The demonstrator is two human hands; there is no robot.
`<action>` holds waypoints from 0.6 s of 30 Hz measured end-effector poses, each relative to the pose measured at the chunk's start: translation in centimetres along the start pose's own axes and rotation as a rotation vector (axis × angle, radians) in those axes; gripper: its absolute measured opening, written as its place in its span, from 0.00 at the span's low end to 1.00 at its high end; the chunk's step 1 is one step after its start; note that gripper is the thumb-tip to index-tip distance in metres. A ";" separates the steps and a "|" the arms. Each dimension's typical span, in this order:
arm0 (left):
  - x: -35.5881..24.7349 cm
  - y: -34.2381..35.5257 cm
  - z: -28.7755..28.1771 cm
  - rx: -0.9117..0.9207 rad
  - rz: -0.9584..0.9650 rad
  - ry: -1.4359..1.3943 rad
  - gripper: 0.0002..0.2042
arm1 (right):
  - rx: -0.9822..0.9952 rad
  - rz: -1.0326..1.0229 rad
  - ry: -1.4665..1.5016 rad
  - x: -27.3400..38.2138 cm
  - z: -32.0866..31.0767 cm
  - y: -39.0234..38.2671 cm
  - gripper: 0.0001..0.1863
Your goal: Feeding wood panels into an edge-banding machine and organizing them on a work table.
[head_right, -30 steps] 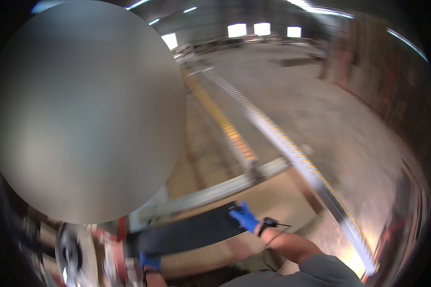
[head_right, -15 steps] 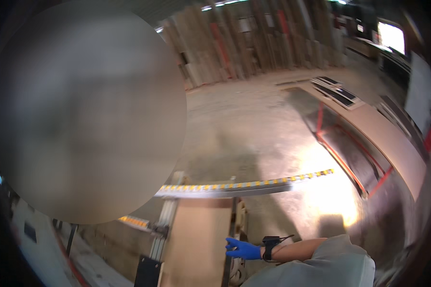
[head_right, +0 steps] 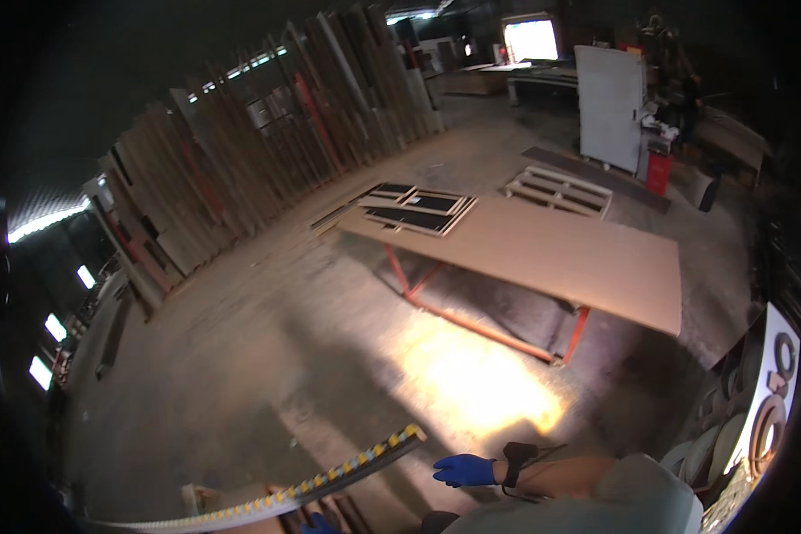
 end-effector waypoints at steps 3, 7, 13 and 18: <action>-2.6 8.5 -5.4 0.137 0.257 -0.395 0.22 | -0.042 -0.203 0.579 -6.4 -10.6 -0.9 0.22; -1.1 14.4 -13.3 0.401 0.339 -0.986 0.20 | -0.408 -0.335 0.421 -8.5 -22.8 -4.0 0.22; -3.2 7.1 -10.7 0.357 0.393 0.301 0.34 | -0.615 -0.135 -0.070 -12.7 -39.7 0.4 0.19; -1.3 7.8 -13.3 1.031 0.000 -0.836 0.34 | -0.551 -0.058 0.120 2.5 -46.4 11.3 0.21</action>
Point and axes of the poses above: each hand's wrist, its own y-axis towards the middle knuckle, its own z-axis out of the palm, x = y × z, the point moved 5 cm from there along y, towards the middle knuckle, and after that the axes turned 8 degrees about y, right-handed, at the moved point
